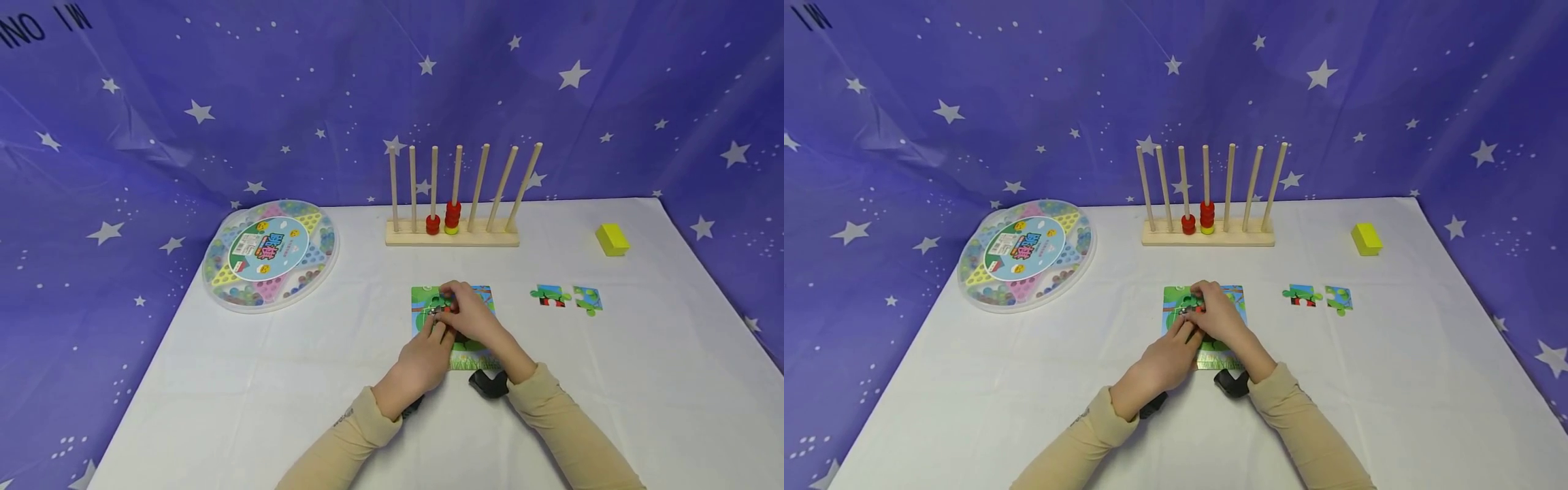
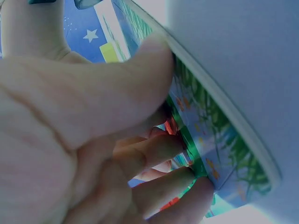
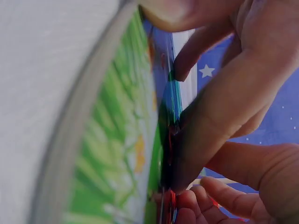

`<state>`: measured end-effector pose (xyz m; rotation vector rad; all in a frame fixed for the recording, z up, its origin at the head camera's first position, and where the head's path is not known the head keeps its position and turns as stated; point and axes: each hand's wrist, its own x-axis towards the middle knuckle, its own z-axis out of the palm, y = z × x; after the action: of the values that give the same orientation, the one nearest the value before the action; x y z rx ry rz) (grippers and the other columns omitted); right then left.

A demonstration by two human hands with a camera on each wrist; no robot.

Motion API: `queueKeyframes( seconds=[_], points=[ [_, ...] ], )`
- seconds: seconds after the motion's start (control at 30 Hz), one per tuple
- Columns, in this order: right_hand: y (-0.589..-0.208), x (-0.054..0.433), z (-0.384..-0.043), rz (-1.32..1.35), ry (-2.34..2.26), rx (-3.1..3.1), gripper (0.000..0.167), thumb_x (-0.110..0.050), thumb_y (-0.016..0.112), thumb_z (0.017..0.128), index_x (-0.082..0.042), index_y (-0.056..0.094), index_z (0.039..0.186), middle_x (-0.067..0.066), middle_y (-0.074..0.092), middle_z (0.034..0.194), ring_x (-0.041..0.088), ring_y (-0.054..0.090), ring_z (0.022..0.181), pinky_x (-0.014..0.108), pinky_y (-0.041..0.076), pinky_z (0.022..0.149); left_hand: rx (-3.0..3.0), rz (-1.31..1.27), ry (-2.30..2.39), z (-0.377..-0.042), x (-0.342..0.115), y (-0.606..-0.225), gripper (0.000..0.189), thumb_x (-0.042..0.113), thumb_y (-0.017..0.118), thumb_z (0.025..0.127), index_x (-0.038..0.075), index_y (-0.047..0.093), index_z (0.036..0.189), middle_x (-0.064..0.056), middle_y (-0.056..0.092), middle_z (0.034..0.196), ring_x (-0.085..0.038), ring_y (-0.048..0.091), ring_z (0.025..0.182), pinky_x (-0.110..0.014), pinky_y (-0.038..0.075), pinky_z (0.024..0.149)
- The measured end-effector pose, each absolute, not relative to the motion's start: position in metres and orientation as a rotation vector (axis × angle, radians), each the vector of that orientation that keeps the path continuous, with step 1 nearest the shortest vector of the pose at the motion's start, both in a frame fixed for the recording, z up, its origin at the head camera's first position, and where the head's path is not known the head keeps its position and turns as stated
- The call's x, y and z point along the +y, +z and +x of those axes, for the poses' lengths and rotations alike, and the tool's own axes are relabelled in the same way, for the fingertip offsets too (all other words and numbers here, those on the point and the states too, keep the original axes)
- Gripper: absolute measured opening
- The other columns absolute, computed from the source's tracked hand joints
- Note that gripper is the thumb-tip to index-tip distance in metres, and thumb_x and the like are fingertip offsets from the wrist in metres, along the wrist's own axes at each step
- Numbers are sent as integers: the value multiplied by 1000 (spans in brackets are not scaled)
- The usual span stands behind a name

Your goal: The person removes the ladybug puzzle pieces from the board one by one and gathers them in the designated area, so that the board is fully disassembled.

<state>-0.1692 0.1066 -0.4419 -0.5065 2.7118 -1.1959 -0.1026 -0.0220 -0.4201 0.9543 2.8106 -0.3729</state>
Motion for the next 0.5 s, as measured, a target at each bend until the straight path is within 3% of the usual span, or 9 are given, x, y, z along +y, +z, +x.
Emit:
queueKeyframes(
  seconds=[0.23,0.4,0.5],
  points=[
    [-444,108,-171,-543,-1311,2621,45,-6,68,81,1,43,118,11,58,98,16,56,73,32,46,65,2834,968,-406,-103,-21,-422,44,29,42,97,9,41,136,-9,39,132,-21,32,124,-30,24,103],
    [-445,108,-173,-594,-1355,2574,59,-3,66,81,-3,36,132,6,60,89,14,57,70,32,46,65,2832,957,-351,-103,-22,-422,43,28,40,98,8,40,136,-11,38,131,-22,33,120,-28,29,100],
    [-446,109,-174,-616,-1354,2560,58,-3,65,82,-6,40,134,4,58,85,14,56,69,32,46,63,2826,954,-332,-103,-23,-422,44,27,41,97,8,39,137,-11,38,130,-22,33,119,-27,29,99]
  ],
)
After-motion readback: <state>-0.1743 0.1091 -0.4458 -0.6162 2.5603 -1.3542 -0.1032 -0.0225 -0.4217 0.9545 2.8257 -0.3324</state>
